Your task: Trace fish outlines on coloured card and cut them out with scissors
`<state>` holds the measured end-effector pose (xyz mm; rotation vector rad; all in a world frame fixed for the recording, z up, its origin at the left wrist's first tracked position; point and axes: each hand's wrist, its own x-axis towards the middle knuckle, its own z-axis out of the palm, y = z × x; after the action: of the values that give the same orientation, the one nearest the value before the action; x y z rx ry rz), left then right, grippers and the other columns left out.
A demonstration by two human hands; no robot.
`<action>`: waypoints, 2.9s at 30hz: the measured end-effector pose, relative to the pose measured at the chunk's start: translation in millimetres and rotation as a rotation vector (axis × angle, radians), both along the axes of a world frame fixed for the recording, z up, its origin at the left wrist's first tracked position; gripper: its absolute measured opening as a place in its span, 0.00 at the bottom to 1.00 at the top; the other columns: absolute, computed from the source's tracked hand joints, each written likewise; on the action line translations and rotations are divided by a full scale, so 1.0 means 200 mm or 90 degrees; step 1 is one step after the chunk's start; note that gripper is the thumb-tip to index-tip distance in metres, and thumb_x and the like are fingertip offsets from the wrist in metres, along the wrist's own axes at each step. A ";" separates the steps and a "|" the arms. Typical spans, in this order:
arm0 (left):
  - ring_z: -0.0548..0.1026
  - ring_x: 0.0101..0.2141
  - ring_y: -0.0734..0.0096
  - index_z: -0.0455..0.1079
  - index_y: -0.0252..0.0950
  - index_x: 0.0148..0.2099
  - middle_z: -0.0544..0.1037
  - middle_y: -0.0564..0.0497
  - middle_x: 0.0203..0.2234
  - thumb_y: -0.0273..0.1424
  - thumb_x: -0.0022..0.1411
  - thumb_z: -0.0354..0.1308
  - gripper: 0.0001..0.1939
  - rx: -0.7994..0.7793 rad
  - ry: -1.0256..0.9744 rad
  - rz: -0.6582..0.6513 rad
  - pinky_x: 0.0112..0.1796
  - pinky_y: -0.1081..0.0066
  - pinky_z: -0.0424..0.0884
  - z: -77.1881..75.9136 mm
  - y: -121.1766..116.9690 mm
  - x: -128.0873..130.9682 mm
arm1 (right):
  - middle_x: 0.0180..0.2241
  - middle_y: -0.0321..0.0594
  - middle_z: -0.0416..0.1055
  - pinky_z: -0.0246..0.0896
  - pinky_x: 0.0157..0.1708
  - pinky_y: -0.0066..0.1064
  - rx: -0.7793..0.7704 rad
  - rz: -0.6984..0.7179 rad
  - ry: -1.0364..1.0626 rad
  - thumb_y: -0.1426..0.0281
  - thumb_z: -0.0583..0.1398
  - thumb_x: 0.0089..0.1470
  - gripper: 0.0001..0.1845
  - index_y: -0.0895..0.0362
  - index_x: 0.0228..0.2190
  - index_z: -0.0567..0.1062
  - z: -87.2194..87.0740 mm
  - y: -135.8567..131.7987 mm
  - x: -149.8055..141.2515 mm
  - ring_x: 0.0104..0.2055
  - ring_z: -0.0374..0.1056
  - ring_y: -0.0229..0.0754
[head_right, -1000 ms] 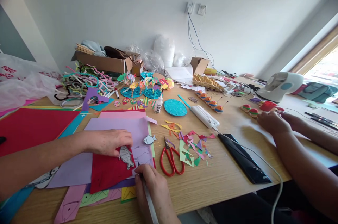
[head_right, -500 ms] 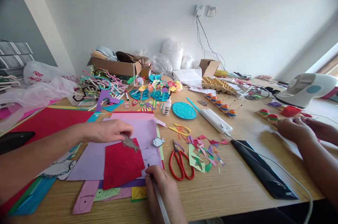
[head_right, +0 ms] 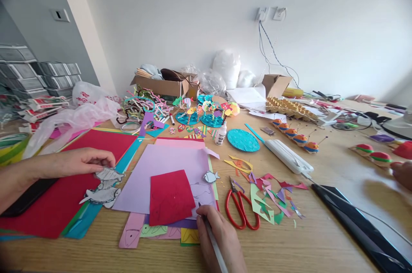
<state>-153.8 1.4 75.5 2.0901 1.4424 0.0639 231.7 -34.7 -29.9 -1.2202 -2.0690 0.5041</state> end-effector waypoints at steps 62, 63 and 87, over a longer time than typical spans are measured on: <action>0.73 0.42 0.62 0.67 0.35 0.49 0.72 0.46 0.46 0.34 0.64 0.56 0.13 0.118 0.047 -0.216 0.41 0.57 0.71 -0.32 0.51 1.29 | 0.21 0.33 0.65 0.55 0.24 0.20 -0.082 -0.049 0.123 0.69 0.52 0.54 0.09 0.56 0.29 0.71 -0.04 0.00 0.00 0.22 0.59 0.33; 0.73 0.42 0.62 0.67 0.35 0.50 0.72 0.46 0.46 0.34 0.64 0.56 0.14 0.115 0.040 -0.212 0.41 0.57 0.71 -0.33 0.51 1.30 | 0.22 0.33 0.65 0.55 0.24 0.20 -0.085 -0.047 0.123 0.69 0.52 0.54 0.09 0.56 0.29 0.71 -0.04 0.00 0.00 0.22 0.59 0.33; 0.70 0.29 0.69 0.70 0.36 0.33 0.74 0.53 0.27 0.27 0.50 0.48 0.10 -0.043 0.007 0.027 0.29 0.76 0.63 -0.08 0.06 0.13 | 0.19 0.33 0.69 0.60 0.23 0.22 -0.079 -0.060 0.131 0.56 0.54 0.57 0.16 0.52 0.28 0.73 0.01 -0.01 -0.01 0.20 0.62 0.36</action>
<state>-127.6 12.7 60.2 2.0079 1.4753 0.0205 229.8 -36.2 -28.1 -1.2736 -1.8219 0.6929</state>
